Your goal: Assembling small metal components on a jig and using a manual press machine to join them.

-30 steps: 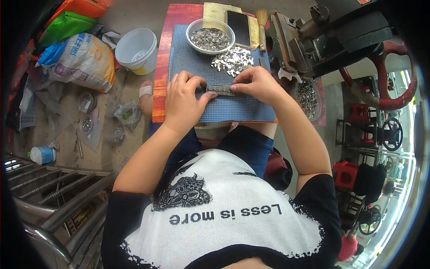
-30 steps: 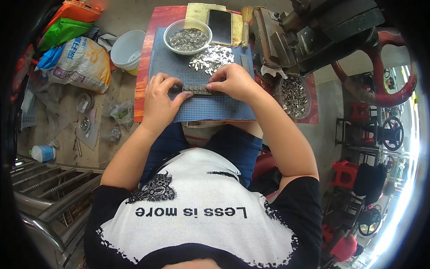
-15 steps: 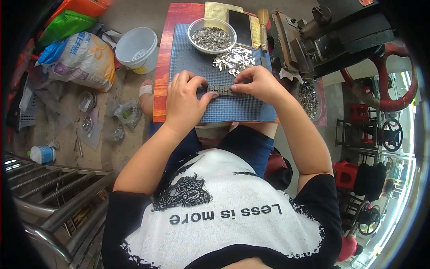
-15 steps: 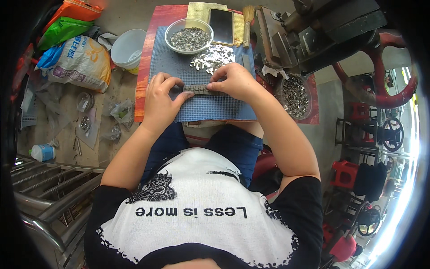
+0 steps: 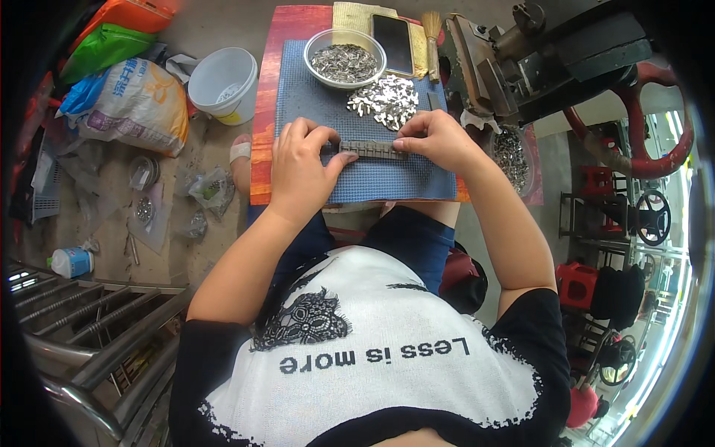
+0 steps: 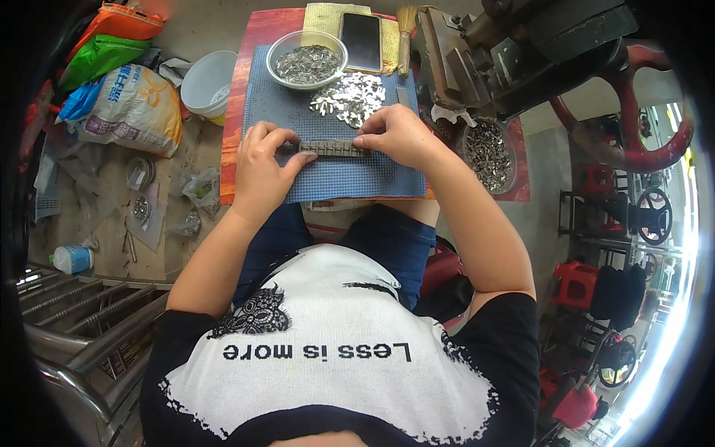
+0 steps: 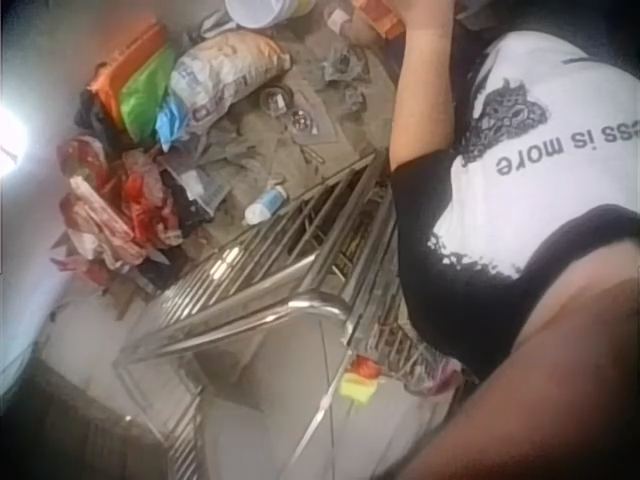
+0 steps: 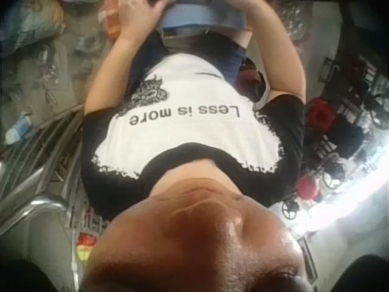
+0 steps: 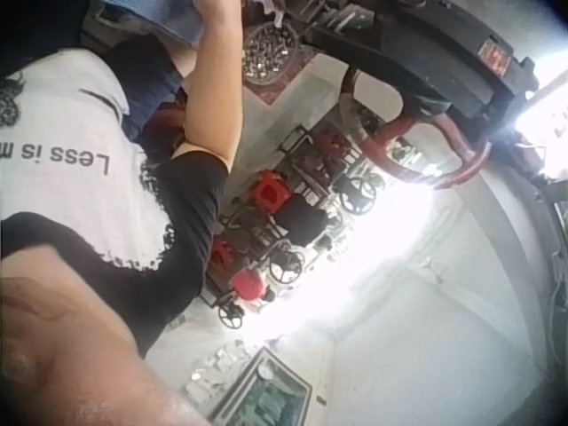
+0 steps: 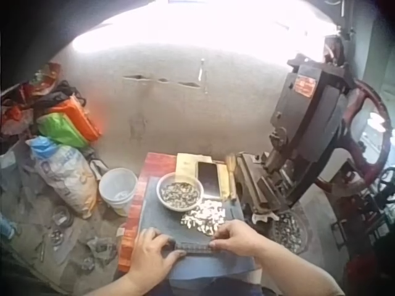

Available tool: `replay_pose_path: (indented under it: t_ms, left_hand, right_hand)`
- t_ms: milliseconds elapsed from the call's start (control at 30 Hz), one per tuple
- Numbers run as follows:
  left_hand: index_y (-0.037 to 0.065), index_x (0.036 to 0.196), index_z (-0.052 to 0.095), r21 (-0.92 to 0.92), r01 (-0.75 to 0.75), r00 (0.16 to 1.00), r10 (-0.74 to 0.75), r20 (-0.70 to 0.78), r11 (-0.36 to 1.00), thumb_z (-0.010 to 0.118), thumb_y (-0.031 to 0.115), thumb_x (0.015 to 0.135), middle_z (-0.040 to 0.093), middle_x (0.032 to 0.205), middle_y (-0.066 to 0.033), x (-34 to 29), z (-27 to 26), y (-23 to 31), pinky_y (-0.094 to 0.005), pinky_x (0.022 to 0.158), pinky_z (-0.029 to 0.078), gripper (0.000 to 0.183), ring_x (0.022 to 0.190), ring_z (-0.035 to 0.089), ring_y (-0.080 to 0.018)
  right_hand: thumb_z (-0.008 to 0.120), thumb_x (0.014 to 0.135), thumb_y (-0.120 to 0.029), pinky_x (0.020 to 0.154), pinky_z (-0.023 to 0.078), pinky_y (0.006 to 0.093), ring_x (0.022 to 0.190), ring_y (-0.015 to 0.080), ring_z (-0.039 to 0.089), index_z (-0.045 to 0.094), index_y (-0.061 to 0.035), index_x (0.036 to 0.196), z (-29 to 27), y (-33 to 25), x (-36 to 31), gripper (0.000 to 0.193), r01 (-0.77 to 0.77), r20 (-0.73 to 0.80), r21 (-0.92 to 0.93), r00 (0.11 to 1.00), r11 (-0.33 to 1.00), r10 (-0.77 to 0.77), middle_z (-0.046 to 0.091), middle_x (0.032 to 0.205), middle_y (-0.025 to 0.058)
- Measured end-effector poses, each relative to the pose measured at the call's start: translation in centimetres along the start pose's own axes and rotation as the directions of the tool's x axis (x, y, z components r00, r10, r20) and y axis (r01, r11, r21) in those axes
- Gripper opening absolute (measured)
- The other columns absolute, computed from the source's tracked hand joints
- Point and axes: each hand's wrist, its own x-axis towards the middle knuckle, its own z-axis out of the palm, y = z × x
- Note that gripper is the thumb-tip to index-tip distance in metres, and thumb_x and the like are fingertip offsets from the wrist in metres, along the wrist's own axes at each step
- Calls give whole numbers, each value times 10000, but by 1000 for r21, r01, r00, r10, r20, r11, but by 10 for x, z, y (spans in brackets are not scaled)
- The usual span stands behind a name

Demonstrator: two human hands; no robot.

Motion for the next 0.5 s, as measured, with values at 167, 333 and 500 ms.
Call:
replay_pose_path:
  t_ms: [167, 333, 500]
  left_hand:
    - [80, 881, 702, -2, -5, 1000, 5, 2, 1000, 822, 270, 744, 580, 940, -66, 0, 1, 0, -404, 878, 422, 263, 969, 560, -266]
    - [75, 883, 700, 8, 5, 1000, -5, 0, 1000, 827, 270, 740, 580, 947, -67, 0, 0, 0, -406, 875, 425, 273, 969, 560, -269]
    - [69, 886, 697, 3, -20, 1000, 20, -13, 1000, 833, 256, 732, 583, 934, -68, 1, 0, 1, -397, 850, 441, 278, 934, 568, -269]
  right_hand:
    - [774, 825, -176, 727, 511, 315, 757, 155, 642, 762, -14, 937, 3, 7, -5, 197, 76, -62, -38, 995, 996, -78, 710, 821, 90]
    - [784, 812, -216, 703, 498, 306, 740, 152, 614, 763, -26, 943, 7, 11, -2, 232, 60, -99, -102, 993, 993, -70, 676, 779, 75]
    - [764, 814, -193, 705, 496, 304, 743, 157, 613, 760, -22, 951, -4, 14, -8, 219, -14, -61, -42, 998, 999, 11, 677, 783, 71]
